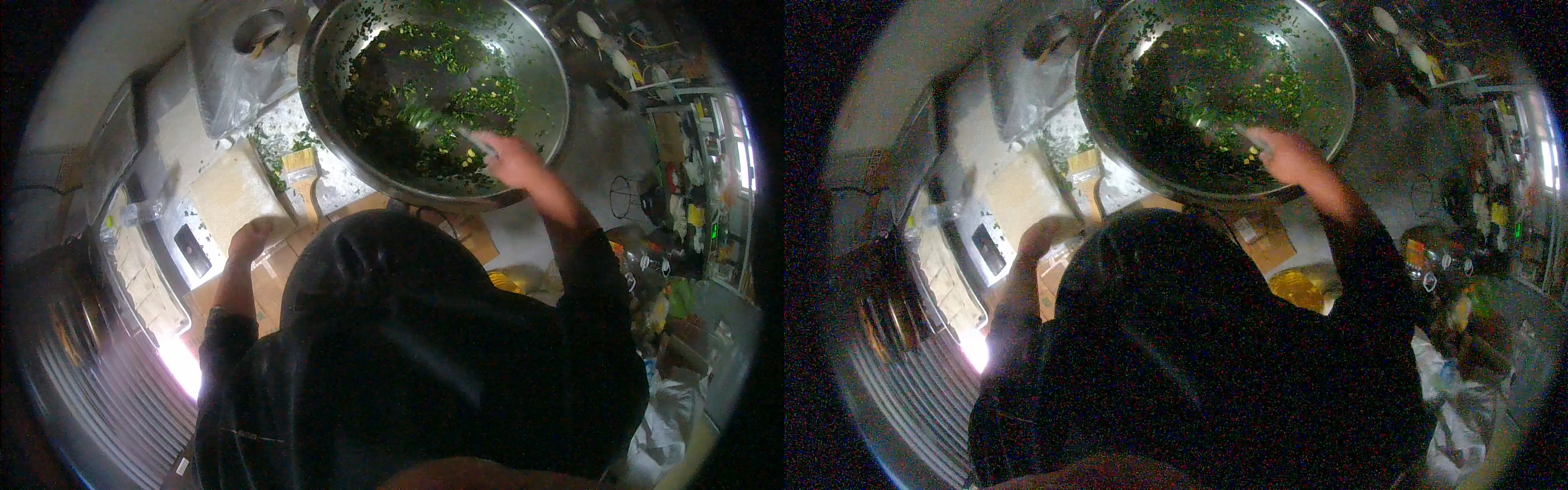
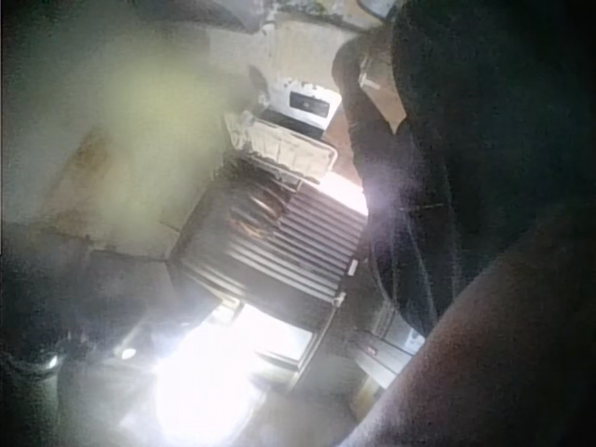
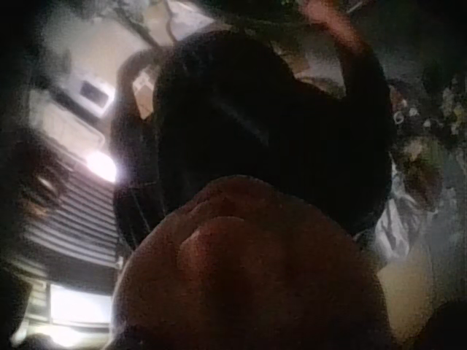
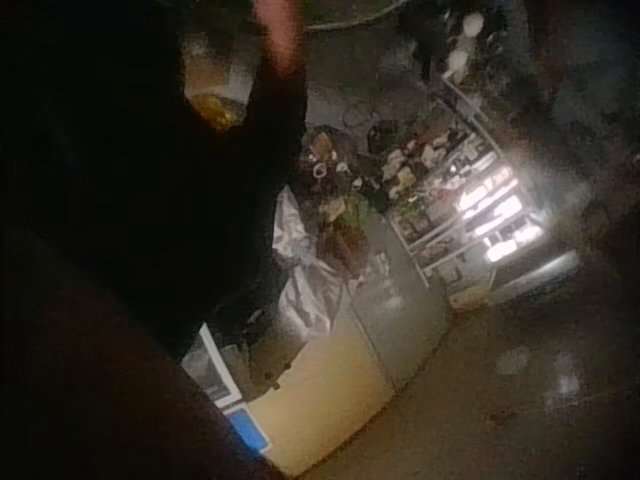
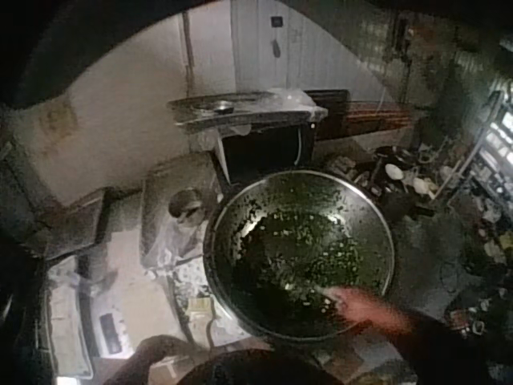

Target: The person scoops chopped green vegetables from a metal bowl onto rectangular dough sheets, folds the sheets over the filling, and places the finished wraps onto a tray. The process repeats multiple times.

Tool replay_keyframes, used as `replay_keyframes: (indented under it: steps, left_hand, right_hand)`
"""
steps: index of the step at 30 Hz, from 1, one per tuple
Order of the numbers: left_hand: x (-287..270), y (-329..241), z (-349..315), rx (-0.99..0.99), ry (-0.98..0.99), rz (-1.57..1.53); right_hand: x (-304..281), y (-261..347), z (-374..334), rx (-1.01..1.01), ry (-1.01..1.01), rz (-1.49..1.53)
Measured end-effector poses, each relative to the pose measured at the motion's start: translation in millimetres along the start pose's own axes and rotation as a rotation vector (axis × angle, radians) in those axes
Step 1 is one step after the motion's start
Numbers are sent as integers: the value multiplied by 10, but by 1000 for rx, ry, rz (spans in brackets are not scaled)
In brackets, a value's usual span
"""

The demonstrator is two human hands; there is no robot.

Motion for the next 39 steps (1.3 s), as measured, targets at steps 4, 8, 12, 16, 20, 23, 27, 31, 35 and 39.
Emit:
replay_keyframes:
  steps: [4, 8, 12, 16, 20, 23, 27, 31, 35, 39]
  left_hand:
    - [46, 23, 56, 62, 22, -6]
    - [154, 76, 135, 86, 49, -105]
    - [204, 109, 127, 98, 27, -88]
    - [220, 125, 128, 105, 13, -71]
    - [227, 133, 175, 121, -3, -63]
    - [214, 127, 188, 135, -28, -43]
    - [210, 152, 154, 53, 35, -77]
    - [163, 105, 118, 70, 37, -101]
    - [130, 77, 78, 76, 26, -105]
    - [113, 61, 52, 79, 23, -120]
  right_hand:
    - [-599, -467, 268, 460, -183, -395]
    - [-859, -640, 199, 493, -230, -665]
    - [-550, -269, -270, 425, -60, -462]
    - [-258, 215, -622, 90, 186, 75]
    - [-463, -112, -478, 284, -107, 86]
    - [-608, -426, -303, 545, -335, -85]
    - [-342, -229, -220, 331, -245, -137]
    - [62, -122, -279, 251, 99, 157]
    - [-369, -525, 106, 111, -280, 161]
    - [-862, -986, 621, 380, -477, -199]
Point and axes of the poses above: each hand's wrist, its own z-axis towards the middle knuckle, its own x-axis out of the palm, y = z × x, the point moved 5 cm from there along z, towards the middle knuckle, and after that the axes turned 15 degrees about z, right-handed, at the moved point
